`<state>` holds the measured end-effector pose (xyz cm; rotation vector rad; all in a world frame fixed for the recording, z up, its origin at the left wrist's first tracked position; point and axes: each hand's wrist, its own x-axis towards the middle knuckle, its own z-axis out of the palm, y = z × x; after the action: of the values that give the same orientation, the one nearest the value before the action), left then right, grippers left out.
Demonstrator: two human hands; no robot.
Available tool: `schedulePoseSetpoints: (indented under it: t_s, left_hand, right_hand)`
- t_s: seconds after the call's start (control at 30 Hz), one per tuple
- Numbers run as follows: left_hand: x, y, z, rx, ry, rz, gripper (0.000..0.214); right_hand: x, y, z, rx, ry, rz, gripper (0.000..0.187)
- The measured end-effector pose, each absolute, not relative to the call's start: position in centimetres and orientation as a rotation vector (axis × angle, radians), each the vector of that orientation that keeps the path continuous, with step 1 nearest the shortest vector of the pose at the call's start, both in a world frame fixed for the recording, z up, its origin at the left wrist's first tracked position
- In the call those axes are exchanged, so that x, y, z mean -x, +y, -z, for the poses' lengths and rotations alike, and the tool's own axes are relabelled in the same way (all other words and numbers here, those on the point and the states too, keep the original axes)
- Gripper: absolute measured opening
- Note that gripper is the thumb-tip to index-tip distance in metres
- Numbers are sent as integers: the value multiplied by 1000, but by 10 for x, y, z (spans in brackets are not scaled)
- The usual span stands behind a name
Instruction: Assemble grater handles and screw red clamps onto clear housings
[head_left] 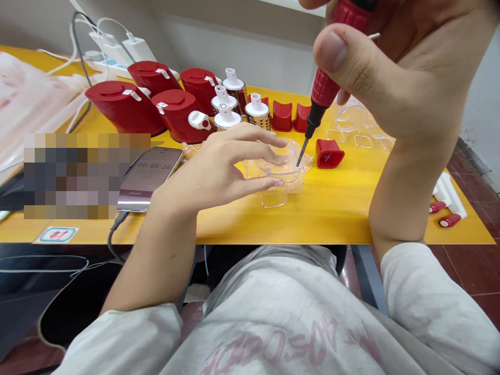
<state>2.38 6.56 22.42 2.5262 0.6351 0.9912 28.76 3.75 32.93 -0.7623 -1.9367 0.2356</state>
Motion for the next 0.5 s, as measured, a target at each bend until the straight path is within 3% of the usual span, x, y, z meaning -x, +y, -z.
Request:
schedulePoseSetpoints:
  t_s: [0.37,0.43,0.5]
  left_hand:
    - [-24,65,-224,-2454,638,-991,36]
    - [-25,65,-224,-2461,651,-982,38]
    - [-25,65,-224,-2490,653,-981,38]
  right_hand:
    - [-311,64,-324,424,-2087,-110,54]
    - [-306,60,-324,491,-2046,-154,60]
    - [-299,56,-323,646,-1931,-235,79]
